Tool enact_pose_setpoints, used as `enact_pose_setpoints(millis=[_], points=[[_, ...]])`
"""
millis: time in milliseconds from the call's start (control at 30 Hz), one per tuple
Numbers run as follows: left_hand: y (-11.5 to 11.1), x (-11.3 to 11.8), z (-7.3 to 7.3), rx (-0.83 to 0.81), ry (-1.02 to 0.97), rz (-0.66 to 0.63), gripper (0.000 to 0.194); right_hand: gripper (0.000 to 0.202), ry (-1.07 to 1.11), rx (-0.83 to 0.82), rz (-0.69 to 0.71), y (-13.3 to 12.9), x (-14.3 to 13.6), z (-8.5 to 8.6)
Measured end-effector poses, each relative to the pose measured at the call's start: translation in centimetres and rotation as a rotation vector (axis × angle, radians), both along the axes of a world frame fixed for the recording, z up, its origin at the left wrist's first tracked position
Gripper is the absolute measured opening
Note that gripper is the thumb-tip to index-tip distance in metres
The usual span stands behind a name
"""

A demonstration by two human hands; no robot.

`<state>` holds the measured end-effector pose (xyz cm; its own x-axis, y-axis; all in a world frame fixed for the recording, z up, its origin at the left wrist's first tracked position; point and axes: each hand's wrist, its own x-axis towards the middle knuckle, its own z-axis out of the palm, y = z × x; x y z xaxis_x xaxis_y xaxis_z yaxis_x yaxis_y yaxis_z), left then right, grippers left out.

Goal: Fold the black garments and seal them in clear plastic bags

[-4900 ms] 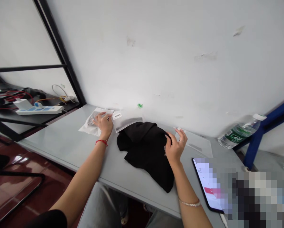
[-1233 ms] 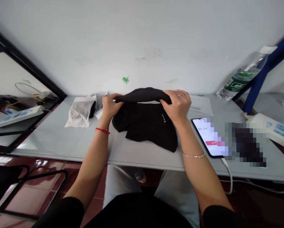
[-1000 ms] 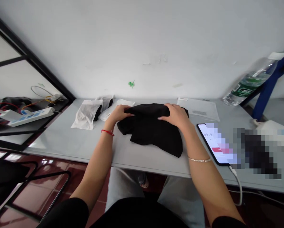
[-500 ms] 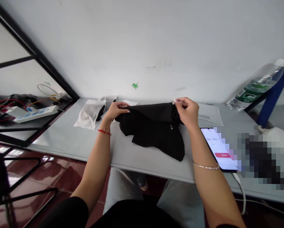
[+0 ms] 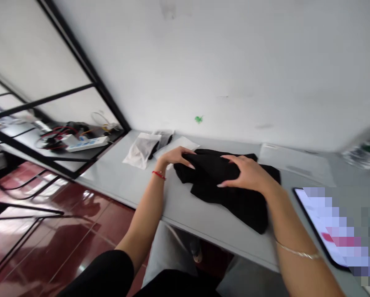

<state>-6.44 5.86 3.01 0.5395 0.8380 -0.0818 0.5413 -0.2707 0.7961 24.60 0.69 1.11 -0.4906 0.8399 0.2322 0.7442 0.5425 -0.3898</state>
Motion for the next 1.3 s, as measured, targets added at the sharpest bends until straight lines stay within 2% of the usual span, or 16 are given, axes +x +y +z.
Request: enact_pose_setpoints(millis=[100,233,300,400,533,633,733,767,833,933,1000,1067,1133,1167,1233,1300], points=[[-0.3,0.0,0.0,-0.027,0.034,0.021,0.054,0.082,-0.012,0.045,-0.024,0.7,0.5,-1.3],[0.1,-0.3,-0.9,-0.007,-0.018,0.052,0.041,0.032,0.115,0.098,-0.132,1.5,1.6,-2.2],[0.3,-0.3,-1.2,0.012,-0.059,0.055,0.034,0.019,0.208,0.090,-0.227,1.4,2.2,-1.8],[0.1,-0.1,-1.1,0.010,-0.156,0.060,0.030,0.018,0.358,0.062,-0.307,0.7,2.7,-0.6],[-0.4,0.4,-0.4,0.024,-0.368,0.155,0.025,0.013,0.514,0.093,-0.419,-0.3,2.5,1.0],[-0.5,0.8,-0.2,0.161,-0.399,0.249,0.027,0.015,0.486,0.282,-0.589,-0.5,2.5,1.8],[-0.2,1.2,-0.6,0.402,-0.217,0.356,0.018,0.022,0.384,0.480,-0.735,-0.3,2.9,2.1],[-0.1,1.3,-0.8,0.464,-0.142,0.380,0.015,0.025,0.373,0.501,-0.703,-0.2,3.0,2.0],[0.2,1.5,-1.2,0.536,-0.034,0.405,0.013,0.035,0.323,0.459,-0.512,0.0,2.8,1.5],[0.4,1.7,-1.7,0.577,0.032,0.426,0.014,0.073,0.077,0.314,-0.195,0.5,2.0,-0.1],[0.4,1.8,-1.7,0.575,0.051,0.433,0.016,0.083,-0.037,0.248,-0.115,0.8,1.4,-1.0],[0.3,1.8,-1.5,0.558,0.042,0.433,0.020,0.060,-0.022,0.230,-0.122,1.0,1.2,-1.2],[0.3,2.0,-1.2,0.552,0.012,0.445,0.026,0.030,0.080,0.248,-0.199,1.0,1.5,-0.8],[0.3,2.1,-1.1,0.560,-0.006,0.452,0.027,0.025,0.123,0.257,-0.244,0.9,1.9,-0.5],[0.3,2.2,-1.0,0.584,-0.035,0.458,0.027,0.026,0.133,0.261,-0.317,0.9,2.9,-0.1],[0.3,2.2,-1.0,0.604,-0.048,0.448,0.024,0.054,0.051,0.227,-0.311,1.2,4.1,-0.5]])
